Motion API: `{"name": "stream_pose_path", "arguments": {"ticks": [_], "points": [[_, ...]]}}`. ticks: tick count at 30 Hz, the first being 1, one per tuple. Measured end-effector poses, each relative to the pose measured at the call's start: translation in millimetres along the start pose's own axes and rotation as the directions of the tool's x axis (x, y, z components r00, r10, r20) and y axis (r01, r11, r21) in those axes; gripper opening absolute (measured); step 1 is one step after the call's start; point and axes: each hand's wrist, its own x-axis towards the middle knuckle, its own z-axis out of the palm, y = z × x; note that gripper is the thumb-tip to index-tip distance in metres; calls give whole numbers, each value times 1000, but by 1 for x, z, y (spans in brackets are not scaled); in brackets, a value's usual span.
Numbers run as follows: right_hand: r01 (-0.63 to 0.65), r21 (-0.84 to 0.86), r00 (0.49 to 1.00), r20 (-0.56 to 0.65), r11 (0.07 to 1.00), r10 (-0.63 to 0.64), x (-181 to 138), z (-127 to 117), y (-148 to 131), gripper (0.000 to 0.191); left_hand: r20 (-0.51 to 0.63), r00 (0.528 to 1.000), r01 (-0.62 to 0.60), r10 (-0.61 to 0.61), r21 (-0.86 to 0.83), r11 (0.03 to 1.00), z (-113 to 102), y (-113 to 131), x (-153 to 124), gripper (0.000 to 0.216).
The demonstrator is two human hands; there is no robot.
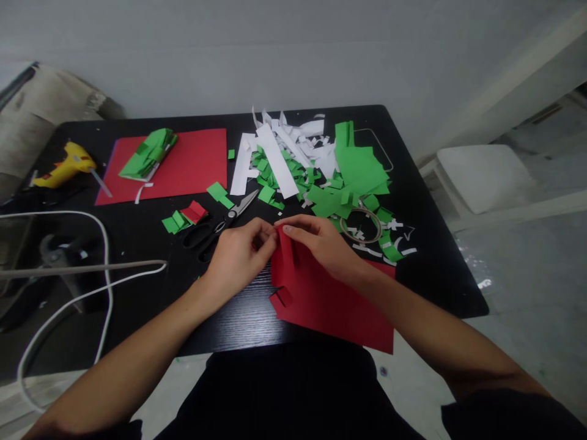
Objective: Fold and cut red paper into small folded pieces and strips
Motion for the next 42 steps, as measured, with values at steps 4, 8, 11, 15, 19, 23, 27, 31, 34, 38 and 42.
{"name": "stream_pose_path", "arguments": {"ticks": [4,8,11,15,19,23,27,31,34,38,42], "points": [[-75,85,997,7,994,74,0,0,1,16,9,1000,16,-16,-31,999,-1,-1,0,22],[-122,176,992,33,977,118,0,1,1,15,15,998,55,-54,-88,995,-1,-4,2,21],[-140,199,990,32,970,137,1,2,1,14,17,996,90,-89,-137,987,-2,-4,3,19],[-177,229,984,36,957,174,1,1,0,14,39,992,123,-117,-193,974,-4,-5,4,18],[-237,278,971,47,931,233,2,0,-2,13,82,986,163,-148,-224,961,-6,-6,5,22],[-296,315,954,59,902,293,3,-2,-4,10,128,982,168,-141,-238,957,-8,-7,6,21],[-295,277,954,39,914,296,4,-3,-4,7,165,977,179,-135,-288,941,-10,-7,9,20],[-205,151,978,56,967,199,3,-6,-4,10,192,970,211,-152,-343,915,-13,-5,10,19],[-105,-14,992,66,994,106,2,-10,-4,12,213,964,234,-160,-391,890,-14,-2,10,21],[-20,-151,996,81,988,33,3,-14,-3,13,241,952,276,-188,-414,868,-16,-1,11,19],[2,-182,992,122,983,21,5,-17,1,15,322,920,356,-224,-444,822,-18,-4,12,10]]}}
